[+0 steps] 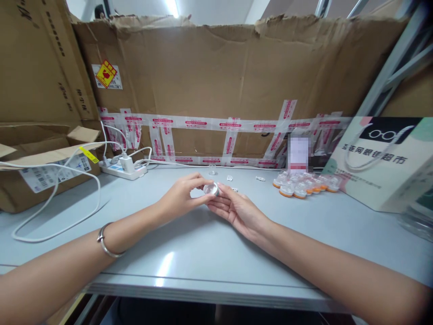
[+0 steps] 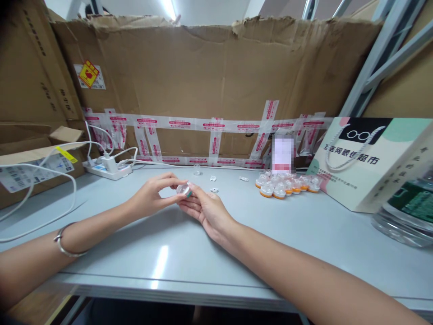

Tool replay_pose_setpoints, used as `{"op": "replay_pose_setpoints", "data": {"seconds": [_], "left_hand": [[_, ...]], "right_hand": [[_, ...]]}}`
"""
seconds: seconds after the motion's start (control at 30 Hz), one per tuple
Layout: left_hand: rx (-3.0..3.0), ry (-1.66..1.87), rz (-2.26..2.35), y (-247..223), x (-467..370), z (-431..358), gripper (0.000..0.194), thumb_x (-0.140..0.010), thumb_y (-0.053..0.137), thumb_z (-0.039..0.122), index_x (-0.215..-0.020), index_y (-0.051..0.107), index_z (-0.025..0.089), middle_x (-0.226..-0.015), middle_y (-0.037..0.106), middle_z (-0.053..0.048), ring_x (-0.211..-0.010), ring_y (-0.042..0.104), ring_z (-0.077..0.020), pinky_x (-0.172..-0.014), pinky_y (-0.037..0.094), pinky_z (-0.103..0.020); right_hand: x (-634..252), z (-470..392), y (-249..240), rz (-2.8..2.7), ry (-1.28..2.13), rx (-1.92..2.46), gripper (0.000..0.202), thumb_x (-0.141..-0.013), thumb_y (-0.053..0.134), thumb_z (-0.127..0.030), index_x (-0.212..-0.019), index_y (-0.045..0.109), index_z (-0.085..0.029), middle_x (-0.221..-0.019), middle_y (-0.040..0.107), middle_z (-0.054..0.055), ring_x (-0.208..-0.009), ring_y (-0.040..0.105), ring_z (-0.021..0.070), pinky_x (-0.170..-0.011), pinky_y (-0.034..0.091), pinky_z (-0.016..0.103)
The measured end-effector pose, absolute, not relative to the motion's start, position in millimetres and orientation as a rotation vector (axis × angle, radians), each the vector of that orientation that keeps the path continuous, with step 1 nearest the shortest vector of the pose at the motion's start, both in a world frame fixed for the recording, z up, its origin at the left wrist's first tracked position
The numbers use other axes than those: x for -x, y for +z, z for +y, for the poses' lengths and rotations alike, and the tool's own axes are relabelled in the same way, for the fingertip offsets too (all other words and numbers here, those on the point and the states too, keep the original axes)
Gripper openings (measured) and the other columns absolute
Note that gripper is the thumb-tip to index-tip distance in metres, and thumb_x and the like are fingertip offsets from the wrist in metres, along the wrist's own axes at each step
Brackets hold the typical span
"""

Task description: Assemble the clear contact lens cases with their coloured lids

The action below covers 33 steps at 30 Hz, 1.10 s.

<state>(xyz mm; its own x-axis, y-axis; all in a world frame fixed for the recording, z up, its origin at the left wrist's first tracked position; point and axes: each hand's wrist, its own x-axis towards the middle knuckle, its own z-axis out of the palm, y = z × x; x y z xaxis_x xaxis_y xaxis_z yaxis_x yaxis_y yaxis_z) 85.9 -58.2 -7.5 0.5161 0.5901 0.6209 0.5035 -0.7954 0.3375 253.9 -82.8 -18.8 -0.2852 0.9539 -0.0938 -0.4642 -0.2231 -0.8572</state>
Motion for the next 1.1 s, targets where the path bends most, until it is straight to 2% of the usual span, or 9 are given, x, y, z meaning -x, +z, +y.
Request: {"op": "replay_pose_setpoints", "data": {"seconds": [0.27, 0.37, 0.47, 0.53, 0.67, 0.77, 0.87, 0.97, 1.1], "left_hand": [[-2.515, 0.933, 0.916, -11, -81, -59, 0.027, -0.077, 0.058, 0.03, -0.1, 0.064, 0.017, -0.088, 0.063, -0.004, -0.078, 0.057, -0.0136, -0.072, 0.046, -0.025], [-2.447, 0.86, 0.896, -11, -80, -57, 0.025, -0.076, 0.057, 0.028, -0.096, 0.065, 0.015, -0.085, 0.063, -0.004, -0.077, 0.058, -0.0134, -0.073, 0.046, -0.025], [-2.459, 0.761, 0.974, -12, -78, -55, 0.025, -0.073, 0.057, 0.026, -0.094, 0.066, 0.016, -0.082, 0.063, -0.003, -0.072, 0.057, -0.0137, -0.069, 0.046, -0.025], [-2.529, 0.685, 1.057, -12, -76, -54, 0.025, -0.07, 0.058, 0.024, -0.092, 0.066, 0.018, -0.08, 0.062, -0.003, -0.07, 0.055, -0.0142, -0.067, 0.044, -0.026], [-2.647, 0.604, 1.084, -14, -73, -55, 0.023, -0.069, 0.054, 0.021, -0.089, 0.066, 0.019, -0.079, 0.06, -0.003, -0.07, 0.054, -0.0149, -0.066, 0.041, -0.026], [-2.661, 0.59, 1.03, -15, -75, -58, 0.023, -0.071, 0.053, 0.022, -0.09, 0.065, 0.02, -0.081, 0.06, -0.003, -0.071, 0.054, -0.0153, -0.066, 0.039, -0.025], [-2.665, 0.58, 0.992, -14, -77, -61, 0.025, -0.073, 0.052, 0.024, -0.095, 0.064, 0.021, -0.082, 0.06, -0.003, -0.072, 0.054, -0.0156, -0.066, 0.039, -0.024], [-2.671, 0.578, 0.983, -14, -77, -61, 0.026, -0.075, 0.052, 0.026, -0.098, 0.063, 0.021, -0.082, 0.059, -0.003, -0.073, 0.054, -0.0155, -0.066, 0.039, -0.024], [-2.687, 0.602, 1.008, -18, -75, -57, 0.027, -0.078, 0.05, 0.028, -0.1, 0.062, 0.02, -0.084, 0.059, -0.004, -0.074, 0.054, -0.0158, -0.067, 0.039, -0.026]], "right_hand": [[-258, -75, -26, -1.164, 1.707, 0.969, 0.023, -0.071, 0.067, -0.032, -0.077, 0.069, -0.011, -0.073, 0.07, 0.007, -0.07, 0.065, 0.0097, -0.072, 0.052, 0.018], [-260, -68, -25, -1.349, 1.632, 1.098, 0.03, -0.066, 0.07, -0.038, -0.071, 0.069, -0.009, -0.067, 0.069, 0.008, -0.062, 0.065, 0.0106, -0.065, 0.053, 0.019], [-278, -52, -15, -1.556, 1.328, 1.199, 0.035, -0.064, 0.068, -0.045, -0.068, 0.067, -0.01, -0.059, 0.066, 0.007, -0.05, 0.061, 0.0124, -0.055, 0.052, 0.025], [-300, -36, -6, -1.649, 0.899, 1.268, 0.038, -0.072, 0.059, -0.049, -0.072, 0.067, -0.011, -0.06, 0.066, 0.007, -0.05, 0.06, 0.0143, -0.053, 0.05, 0.027], [-348, -1, -4, -1.928, -0.061, 1.71, 0.033, -0.088, 0.037, -0.028, -0.107, 0.06, -0.013, -0.107, 0.064, 0.011, -0.099, 0.059, 0.0189, -0.086, 0.044, 0.027], [-363, 16, -19, -2.001, -0.172, 1.898, 0.04, -0.08, 0.043, -0.009, -0.119, 0.051, -0.003, -0.127, 0.049, 0.022, -0.12, 0.044, 0.0262, -0.097, 0.034, 0.032], [-361, 21, -32, -2.054, -0.166, 2.025, 0.042, -0.076, 0.043, -0.002, -0.117, 0.051, 0.0, -0.118, 0.053, 0.027, -0.113, 0.049, 0.0301, -0.09, 0.038, 0.035], [-357, 18, -32, -2.093, -0.153, 2.121, 0.035, -0.075, 0.041, 0.0, -0.104, 0.059, -0.003, -0.098, 0.063, 0.025, -0.096, 0.06, 0.03, -0.079, 0.042, 0.035], [-356, 12, -24, -2.102, -0.177, 2.149, 0.031, -0.075, 0.041, 0.0, -0.094, 0.064, -0.007, -0.095, 0.063, 0.025, -0.093, 0.061, 0.0313, -0.075, 0.042, 0.037]]}}
